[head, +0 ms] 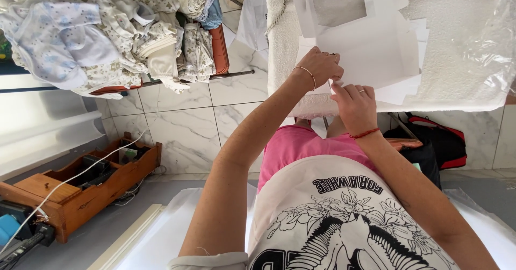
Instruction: The person assembles white cardboard boxes by folding flaps and tucking tabs into slots. The person handles multiple flat-packed box blanks, folds them into rectangular boxes with a window cutout, and places the finished boxes on the table.
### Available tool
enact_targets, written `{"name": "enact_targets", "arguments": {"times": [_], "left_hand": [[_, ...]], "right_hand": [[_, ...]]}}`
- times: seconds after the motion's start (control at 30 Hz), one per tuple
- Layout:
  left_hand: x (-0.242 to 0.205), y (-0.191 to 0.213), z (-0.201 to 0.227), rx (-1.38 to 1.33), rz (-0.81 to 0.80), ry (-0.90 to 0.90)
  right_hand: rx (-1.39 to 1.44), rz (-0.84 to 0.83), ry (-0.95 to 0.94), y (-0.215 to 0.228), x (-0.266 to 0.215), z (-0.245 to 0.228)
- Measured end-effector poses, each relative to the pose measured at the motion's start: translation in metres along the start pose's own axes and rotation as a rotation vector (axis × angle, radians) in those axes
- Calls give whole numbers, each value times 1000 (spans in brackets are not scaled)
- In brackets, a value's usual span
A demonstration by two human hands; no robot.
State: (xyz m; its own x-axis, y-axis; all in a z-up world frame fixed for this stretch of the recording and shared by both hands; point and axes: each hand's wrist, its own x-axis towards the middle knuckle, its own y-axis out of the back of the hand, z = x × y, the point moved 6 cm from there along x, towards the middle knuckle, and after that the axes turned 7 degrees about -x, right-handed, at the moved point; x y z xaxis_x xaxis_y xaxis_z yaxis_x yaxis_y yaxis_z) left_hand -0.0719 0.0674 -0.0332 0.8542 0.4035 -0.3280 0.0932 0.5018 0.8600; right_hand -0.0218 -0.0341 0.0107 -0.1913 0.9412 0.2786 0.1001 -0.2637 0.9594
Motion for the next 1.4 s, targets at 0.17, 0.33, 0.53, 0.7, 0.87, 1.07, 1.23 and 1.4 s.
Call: {"name": "enact_targets", "arguments": {"times": [0.17, 0.33, 0.53, 0.7, 0.87, 1.07, 1.23, 1.4], "left_hand": [[9, -7, 2, -43, -10, -35], [20, -22, 3, 11, 33, 16], [8, -24, 14, 8, 26, 45], [-49, 14, 23, -64, -36, 108], [-107, 17, -3, -525, 404, 420], [-36, 31, 26, -764, 649, 493], [25, 46, 59, -1177, 123, 802], [37, -18, 53, -1298, -23, 933]], "right_hand": [[-86, 21, 15, 3, 10, -2], [3, -84, -192, -1, 12, 5], [207, -176, -366, 6, 15, 13], [463, -221, -262, 40, 25, 27], [623, -87, -524, 28, 3, 118], [962, -325, -1091, -20, 31, 169], [1066, -507, -950, -71, 37, 169], [1151, -631, -979, -62, 42, 162]]}}
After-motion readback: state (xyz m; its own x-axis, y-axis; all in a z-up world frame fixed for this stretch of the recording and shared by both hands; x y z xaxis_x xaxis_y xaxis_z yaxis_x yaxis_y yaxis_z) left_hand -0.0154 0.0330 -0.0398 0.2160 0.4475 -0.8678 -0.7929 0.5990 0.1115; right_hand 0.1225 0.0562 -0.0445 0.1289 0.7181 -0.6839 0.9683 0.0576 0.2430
